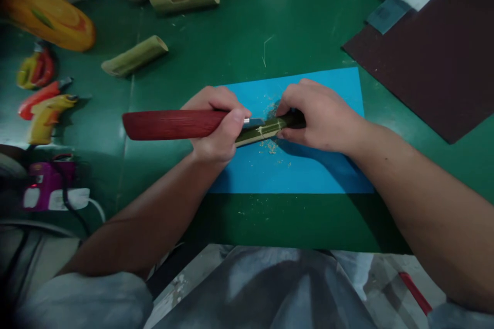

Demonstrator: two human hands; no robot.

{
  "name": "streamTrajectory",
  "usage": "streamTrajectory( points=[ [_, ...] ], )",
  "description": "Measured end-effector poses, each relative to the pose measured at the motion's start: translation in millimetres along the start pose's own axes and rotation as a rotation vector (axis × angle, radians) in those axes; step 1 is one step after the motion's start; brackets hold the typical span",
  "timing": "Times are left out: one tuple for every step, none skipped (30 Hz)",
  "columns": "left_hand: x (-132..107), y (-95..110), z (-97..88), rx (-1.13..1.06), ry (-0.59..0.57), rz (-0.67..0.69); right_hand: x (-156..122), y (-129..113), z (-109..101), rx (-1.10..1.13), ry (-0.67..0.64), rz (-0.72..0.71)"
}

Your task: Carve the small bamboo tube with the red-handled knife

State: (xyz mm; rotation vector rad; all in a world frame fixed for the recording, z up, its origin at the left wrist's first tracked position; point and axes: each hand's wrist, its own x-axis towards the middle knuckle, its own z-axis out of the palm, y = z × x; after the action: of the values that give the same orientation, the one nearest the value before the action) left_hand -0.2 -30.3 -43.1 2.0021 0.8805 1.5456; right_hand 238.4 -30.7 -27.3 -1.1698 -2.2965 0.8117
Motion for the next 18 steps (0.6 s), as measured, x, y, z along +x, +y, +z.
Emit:
streamTrajectory(
  points=[
    [1.0,0.9,-0.1,-0.025,-0.023,-0.007,-0.1,-0.5,-0.3,-0.001,-0.002,0.0],
    [1.8,1.4,-0.4,-0.046,-0.054,-0.014,-0.2,-1.1,-0.5,-0.002,-0.003,0.0],
    [2.3,1.4,-0.7,-0.06,-0.084,-0.016,-0.3,-1.6,-0.5,-0.006,-0.002,0.0],
    [2.3,1.1,-1.0,-0.068,-0.099,-0.014,-0.4,-2.1,-0.4,-0.01,0.003,0.0],
    [2.0,0.3,-1.2,-0.069,-0.095,-0.012,-0.6,-2.2,-0.2,-0.013,0.009,0.001],
    [1.4,-0.6,-1.2,-0.064,-0.071,-0.012,-0.6,-2.1,0.2,-0.013,0.012,0.0],
    [0.6,-1.6,-1.0,-0.058,-0.04,-0.01,-0.7,-1.8,0.7,-0.013,0.014,-0.003],
    [0.0,-2.6,-0.6,-0.052,-0.009,-0.007,-0.7,-1.2,1.2,-0.011,0.019,-0.006],
    [-0.6,-3.3,0.0,-0.047,0.016,-0.002,-0.8,-0.6,1.7,-0.009,0.026,-0.008],
    [-0.9,-3.9,0.7,-0.043,0.034,0.003,-0.8,-0.1,2.1,-0.007,0.033,-0.008],
    [-0.9,-4.2,1.4,-0.045,0.048,0.01,-0.8,0.4,2.5,-0.006,0.038,-0.005],
    [-0.8,-4.3,2.1,-0.051,0.061,0.015,-0.8,0.7,2.7,-0.004,0.042,-0.002],
    [-0.7,-4.3,2.7,-0.057,0.068,0.014,-0.9,0.8,2.8,-0.002,0.045,0.0],
    [-0.5,-4.3,3.0,-0.062,0.078,0.019,-0.9,0.6,2.8,0.001,0.043,0.001],
    [-0.4,-4.3,3.1,-0.058,0.082,0.027,-0.9,0.3,2.6,0.003,0.041,0.0],
    [-0.5,-4.4,2.9,-0.04,0.08,0.03,-1.0,-0.1,2.3,0.005,0.037,-0.002],
    [-0.7,-4.5,2.5,-0.009,0.073,0.032,-1.0,-0.6,2.0,0.005,0.034,-0.002],
    [-0.9,-4.6,1.9,0.03,0.06,0.029,-1.0,-1.1,1.6,0.003,0.031,0.0]
  ],
)
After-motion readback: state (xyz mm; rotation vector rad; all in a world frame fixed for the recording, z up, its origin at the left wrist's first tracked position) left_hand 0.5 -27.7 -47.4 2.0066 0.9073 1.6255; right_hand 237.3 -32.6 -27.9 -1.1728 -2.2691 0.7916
